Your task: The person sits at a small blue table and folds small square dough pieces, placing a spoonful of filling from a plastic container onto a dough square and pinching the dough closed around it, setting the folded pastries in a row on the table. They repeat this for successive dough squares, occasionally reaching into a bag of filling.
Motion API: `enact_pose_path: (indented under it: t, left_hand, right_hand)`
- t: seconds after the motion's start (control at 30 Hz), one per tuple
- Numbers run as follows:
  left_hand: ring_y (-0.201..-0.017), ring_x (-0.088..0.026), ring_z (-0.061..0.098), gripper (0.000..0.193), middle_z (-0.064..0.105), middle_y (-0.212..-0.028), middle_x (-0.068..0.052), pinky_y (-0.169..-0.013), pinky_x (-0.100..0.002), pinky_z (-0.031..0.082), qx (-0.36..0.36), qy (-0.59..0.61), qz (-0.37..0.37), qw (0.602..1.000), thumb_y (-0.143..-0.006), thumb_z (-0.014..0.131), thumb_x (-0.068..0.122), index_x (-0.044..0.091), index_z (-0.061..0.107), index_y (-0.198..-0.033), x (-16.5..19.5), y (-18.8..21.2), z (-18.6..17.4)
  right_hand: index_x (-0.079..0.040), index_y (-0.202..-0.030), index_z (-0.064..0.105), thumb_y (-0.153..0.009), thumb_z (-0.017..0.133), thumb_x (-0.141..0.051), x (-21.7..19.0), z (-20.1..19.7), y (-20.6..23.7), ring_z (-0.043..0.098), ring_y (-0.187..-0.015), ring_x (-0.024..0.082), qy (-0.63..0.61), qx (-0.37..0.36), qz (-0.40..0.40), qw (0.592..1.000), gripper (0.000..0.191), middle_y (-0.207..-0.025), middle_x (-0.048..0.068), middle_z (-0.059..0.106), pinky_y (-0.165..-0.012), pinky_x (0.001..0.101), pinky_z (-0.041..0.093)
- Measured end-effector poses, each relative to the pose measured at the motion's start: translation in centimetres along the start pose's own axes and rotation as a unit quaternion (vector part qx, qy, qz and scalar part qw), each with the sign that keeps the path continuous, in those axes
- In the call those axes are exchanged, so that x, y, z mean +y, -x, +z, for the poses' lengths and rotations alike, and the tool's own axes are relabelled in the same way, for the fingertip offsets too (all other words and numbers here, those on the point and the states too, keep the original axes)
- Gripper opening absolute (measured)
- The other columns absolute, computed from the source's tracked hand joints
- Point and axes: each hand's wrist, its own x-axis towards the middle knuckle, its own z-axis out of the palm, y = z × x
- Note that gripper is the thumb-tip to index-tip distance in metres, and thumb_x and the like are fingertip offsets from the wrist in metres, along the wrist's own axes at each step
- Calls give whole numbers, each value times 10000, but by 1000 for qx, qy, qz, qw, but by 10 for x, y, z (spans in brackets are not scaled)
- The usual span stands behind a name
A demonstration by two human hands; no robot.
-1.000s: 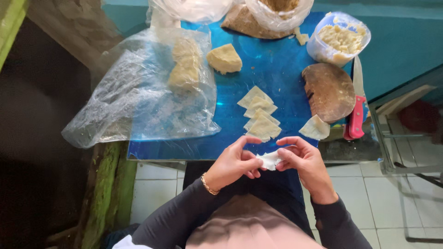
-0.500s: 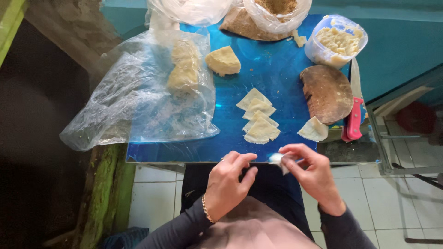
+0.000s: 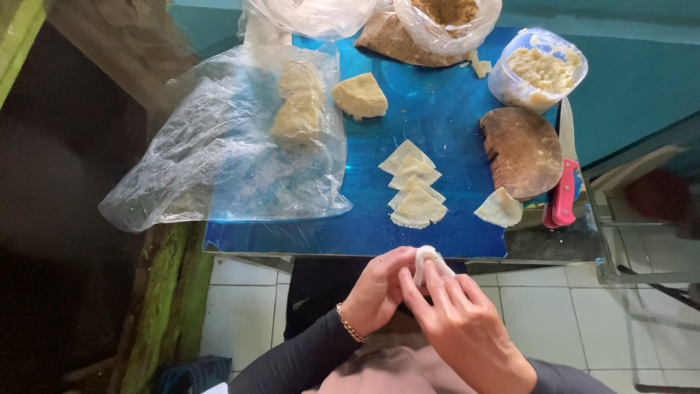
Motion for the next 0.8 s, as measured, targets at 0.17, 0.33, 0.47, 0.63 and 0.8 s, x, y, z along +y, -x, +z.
enact_pose_path:
  t: [0.17,0.33,0.47,0.63,0.8]
  left_hand:
    - [-847,-89,676,184,728,-1005,-39,-762,-247,549,32,-96,43,994,-1038,611,171,26,706,-1100,1,-9,0]
    - [-866,-68,662,174,733,-965,-28,-794,-239,550,21,-232,96,968,-1031,672,153,-6,735,-1059,6,-9,2]
    - [-909,-69,684,191,743,-991,-26,-841,-239,562,-43,-312,105,943,-1039,658,154,-16,734,-1080,24,-8,7]
    - [-924,-49,688,204,756,-997,-19,-833,-229,570,-80,-425,120,894,-1026,672,158,-22,745,-1087,50,-14,19]
    - [-835,-49,702,192,775,-924,-47,-734,-227,577,2,-513,161,843,-973,707,161,4,765,-1067,56,-21,24]
  right_hand:
    - [-107,-1278,650,-738,601,-166,-4,2,12,698,-1041,315,6,4,-19,1000,545,-1205,261,671,-889,404,528]
    - [-158,-1317,699,-925,722,-248,21,12,26,706,-992,220,-158,22,61,985,403,-1203,64,716,-874,359,517]
    - [-131,-1223,706,-952,727,-198,62,31,22,733,-1020,154,-387,103,183,898,280,-1148,10,735,-883,250,570]
    - [-32,-1237,676,-896,687,-127,83,79,19,679,-1058,114,-740,-34,232,631,354,-1155,32,738,-922,269,536]
    - [16,-1133,730,-902,767,-105,75,116,33,679,-889,103,-751,-3,357,556,264,-996,52,751,-793,267,540]
